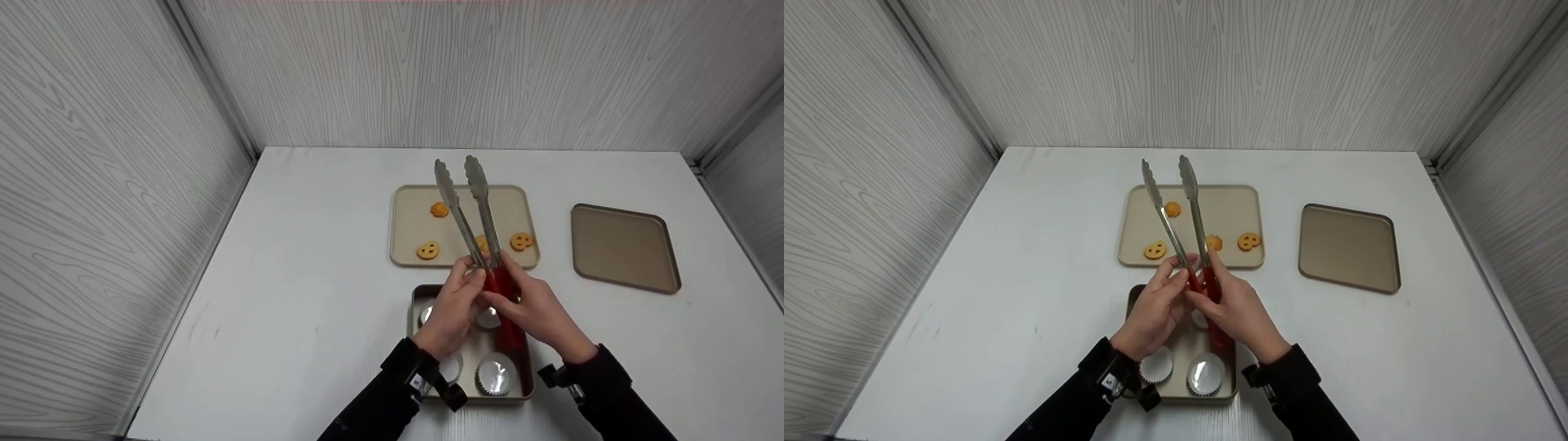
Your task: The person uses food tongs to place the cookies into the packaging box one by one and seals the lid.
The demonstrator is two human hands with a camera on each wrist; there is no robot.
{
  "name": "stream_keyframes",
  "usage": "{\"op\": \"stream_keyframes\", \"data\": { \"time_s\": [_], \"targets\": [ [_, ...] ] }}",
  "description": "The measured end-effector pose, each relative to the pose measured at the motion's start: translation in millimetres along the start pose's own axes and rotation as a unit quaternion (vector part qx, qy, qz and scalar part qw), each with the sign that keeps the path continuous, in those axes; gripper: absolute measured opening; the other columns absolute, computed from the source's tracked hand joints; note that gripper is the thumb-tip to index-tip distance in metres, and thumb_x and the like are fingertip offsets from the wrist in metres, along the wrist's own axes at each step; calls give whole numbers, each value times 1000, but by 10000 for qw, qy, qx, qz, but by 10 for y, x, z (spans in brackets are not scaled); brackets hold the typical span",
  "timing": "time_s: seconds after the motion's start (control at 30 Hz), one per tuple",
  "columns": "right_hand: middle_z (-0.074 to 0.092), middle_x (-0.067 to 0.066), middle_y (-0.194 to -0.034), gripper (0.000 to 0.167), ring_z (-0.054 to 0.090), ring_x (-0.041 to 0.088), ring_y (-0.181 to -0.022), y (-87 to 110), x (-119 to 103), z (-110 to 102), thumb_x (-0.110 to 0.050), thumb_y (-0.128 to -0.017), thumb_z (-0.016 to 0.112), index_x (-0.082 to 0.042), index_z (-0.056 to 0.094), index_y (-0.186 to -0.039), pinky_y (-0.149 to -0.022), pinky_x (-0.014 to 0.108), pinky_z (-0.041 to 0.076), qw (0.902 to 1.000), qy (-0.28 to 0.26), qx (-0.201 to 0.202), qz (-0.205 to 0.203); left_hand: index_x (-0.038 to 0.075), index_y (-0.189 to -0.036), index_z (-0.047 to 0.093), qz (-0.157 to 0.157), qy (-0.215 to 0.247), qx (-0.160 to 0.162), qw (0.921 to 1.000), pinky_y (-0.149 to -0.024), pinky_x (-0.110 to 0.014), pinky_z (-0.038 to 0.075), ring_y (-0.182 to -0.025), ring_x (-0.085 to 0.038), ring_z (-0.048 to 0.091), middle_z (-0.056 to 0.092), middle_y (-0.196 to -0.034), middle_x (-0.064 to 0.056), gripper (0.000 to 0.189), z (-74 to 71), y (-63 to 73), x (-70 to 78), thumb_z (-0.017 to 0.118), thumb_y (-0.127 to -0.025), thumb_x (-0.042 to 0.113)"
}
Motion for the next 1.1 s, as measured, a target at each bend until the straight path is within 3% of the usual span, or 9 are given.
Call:
{"op": "stream_keyframes", "data": {
  "time_s": [0.17,0.33,0.43,0.57,0.7,0.87,1.0,1.1],
  "targets": [
    [66,6,-84,79,57,16,-74,2,21,10,-24,-94,77,-3,37,-158,-63,27,49,9999,126,15,67,7,-147,41,-40,-31,-92,9999,-98,-33,52,-124,-26,61,60,-139,-13,41,-3,7,-1,43,-111,26],
    [69,7,-85,74,58,15,-72,20,12,-3,-26,-94,77,-5,42,-156,-61,29,49,9994,335,47,40,8,-149,37,-29,-133,-95,9999,-100,-35,52,-124,-30,62,60,-137,-16,45,-12,27,2,45,-109,26],
    [69,7,-84,73,57,15,-71,34,21,-6,-24,-94,77,-5,43,-156,-63,30,48,9989,455,96,57,11,-150,36,3,-90,-130,9999,-101,-36,51,-126,-31,60,54,-146,-14,45,-11,40,14,46,-109,26],
    [61,1,-73,72,53,15,-67,54,38,-11,-24,-94,77,-7,44,-155,-60,29,45,9988,440,156,146,14,-151,35,93,44,-213,9997,-101,-36,52,-129,-33,58,46,-157,-8,46,1,56,33,47,-108,25],
    [55,-2,-67,68,50,14,-63,68,40,-26,-26,-94,77,-8,48,-153,-57,27,42,9988,362,239,205,15,-150,35,211,289,-298,9989,-102,-36,51,-133,-35,55,43,-159,-12,46,12,57,42,48,-107,22],
    [67,5,-76,53,55,15,-65,86,23,-62,-23,-92,79,-5,62,-139,-59,29,46,9969,449,624,151,13,-151,34,294,314,-297,9986,-112,-39,44,-138,-33,51,43,-157,-19,50,18,51,58,50,-104,17],
    [69,6,-78,44,54,14,-64,104,-9,-99,-17,-89,82,-2,68,-128,-57,27,47,9922,572,1092,-182,11,-152,35,283,27,-165,9995,-122,-40,31,-144,-24,45,45,-157,-13,54,11,43,65,53,-101,17],
    [70,8,-81,44,54,15,-64,113,-23,-116,-13,-87,83,1,69,-125,-56,28,47,9884,644,1315,-412,12,-153,35,278,-105,-167,9994,-123,-40,29,-144,-21,44,48,-156,-9,57,9,38,63,54,-100,18]
  ]
}}
Point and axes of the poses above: each hand's wrist, its own y-axis away from the middle knuckle, its own z-axis out of the palm, x = y × z, the point moved 6 cm from there along -y, towards the middle knuckle
